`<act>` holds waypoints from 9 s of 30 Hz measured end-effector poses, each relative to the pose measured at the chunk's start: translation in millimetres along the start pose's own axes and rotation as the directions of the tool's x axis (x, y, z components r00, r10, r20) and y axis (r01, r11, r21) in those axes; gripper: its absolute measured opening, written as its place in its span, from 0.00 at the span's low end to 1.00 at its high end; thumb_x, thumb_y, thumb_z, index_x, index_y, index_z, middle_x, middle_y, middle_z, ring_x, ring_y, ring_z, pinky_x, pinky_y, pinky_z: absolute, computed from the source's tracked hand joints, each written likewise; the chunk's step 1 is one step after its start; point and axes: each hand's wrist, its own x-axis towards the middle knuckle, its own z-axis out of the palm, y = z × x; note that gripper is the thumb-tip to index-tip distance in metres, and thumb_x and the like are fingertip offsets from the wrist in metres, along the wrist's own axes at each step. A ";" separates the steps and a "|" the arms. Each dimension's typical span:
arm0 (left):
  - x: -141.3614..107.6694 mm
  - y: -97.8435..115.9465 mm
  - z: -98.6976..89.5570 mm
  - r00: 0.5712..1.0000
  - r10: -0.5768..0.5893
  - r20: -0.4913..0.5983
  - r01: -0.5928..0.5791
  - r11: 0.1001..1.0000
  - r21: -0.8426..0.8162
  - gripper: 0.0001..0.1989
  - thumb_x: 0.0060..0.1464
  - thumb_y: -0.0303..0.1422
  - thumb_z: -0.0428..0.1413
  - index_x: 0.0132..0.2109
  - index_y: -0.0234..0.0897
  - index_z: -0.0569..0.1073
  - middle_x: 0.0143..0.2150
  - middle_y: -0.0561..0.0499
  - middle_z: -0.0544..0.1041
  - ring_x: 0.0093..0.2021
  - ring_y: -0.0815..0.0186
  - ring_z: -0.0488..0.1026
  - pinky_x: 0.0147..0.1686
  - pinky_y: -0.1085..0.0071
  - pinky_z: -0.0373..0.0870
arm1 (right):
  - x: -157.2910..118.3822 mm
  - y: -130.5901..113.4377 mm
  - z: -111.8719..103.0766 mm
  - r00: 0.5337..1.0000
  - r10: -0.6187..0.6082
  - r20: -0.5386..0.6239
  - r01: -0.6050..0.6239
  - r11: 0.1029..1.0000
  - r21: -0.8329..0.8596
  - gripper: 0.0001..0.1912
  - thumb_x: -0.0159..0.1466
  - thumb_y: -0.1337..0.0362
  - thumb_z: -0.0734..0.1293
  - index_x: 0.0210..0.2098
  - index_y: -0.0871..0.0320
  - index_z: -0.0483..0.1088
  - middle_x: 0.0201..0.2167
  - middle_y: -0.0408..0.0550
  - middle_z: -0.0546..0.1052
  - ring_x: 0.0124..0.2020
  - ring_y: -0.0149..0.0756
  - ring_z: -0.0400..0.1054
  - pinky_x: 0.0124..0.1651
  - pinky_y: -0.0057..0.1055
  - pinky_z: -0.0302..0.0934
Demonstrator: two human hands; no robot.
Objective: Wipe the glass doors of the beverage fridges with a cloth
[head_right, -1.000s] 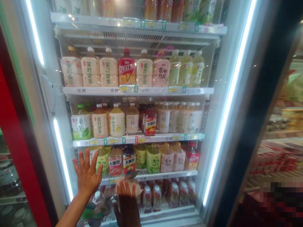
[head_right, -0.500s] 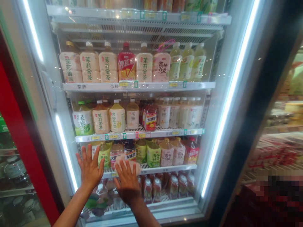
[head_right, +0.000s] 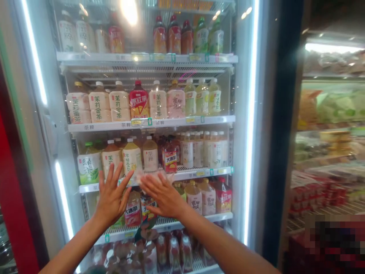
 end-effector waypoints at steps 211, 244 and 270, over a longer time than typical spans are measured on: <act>29.8 9.3 44.9 0.993 0.119 0.000 -0.117 0.972 0.204 0.37 0.68 0.40 0.46 0.76 0.35 0.39 0.79 0.47 0.38 0.78 0.57 0.30 0.76 0.50 0.27 | -29.9 3.0 19.9 0.914 0.217 -0.343 -0.248 0.967 -0.049 0.34 0.67 0.53 0.68 0.67 0.60 0.60 0.70 0.62 0.64 0.77 0.52 0.43 0.76 0.64 0.37; -13.7 1.9 48.2 0.994 0.095 0.049 -0.103 0.969 0.225 0.38 0.68 0.41 0.48 0.76 0.34 0.40 0.78 0.45 0.40 0.78 0.56 0.31 0.76 0.49 0.29 | -31.2 3.3 20.5 0.915 0.218 -0.340 -0.243 0.970 -0.031 0.38 0.67 0.53 0.68 0.71 0.58 0.55 0.70 0.61 0.64 0.76 0.53 0.47 0.75 0.65 0.39; -58.5 31.2 56.4 0.963 0.218 0.158 -0.248 0.947 0.206 0.38 0.67 0.40 0.49 0.76 0.35 0.43 0.77 0.46 0.45 0.78 0.58 0.34 0.77 0.52 0.32 | -29.2 2.4 17.1 0.905 0.222 -0.364 -0.252 0.967 -0.038 0.32 0.67 0.53 0.67 0.66 0.59 0.61 0.69 0.61 0.66 0.75 0.52 0.49 0.75 0.63 0.41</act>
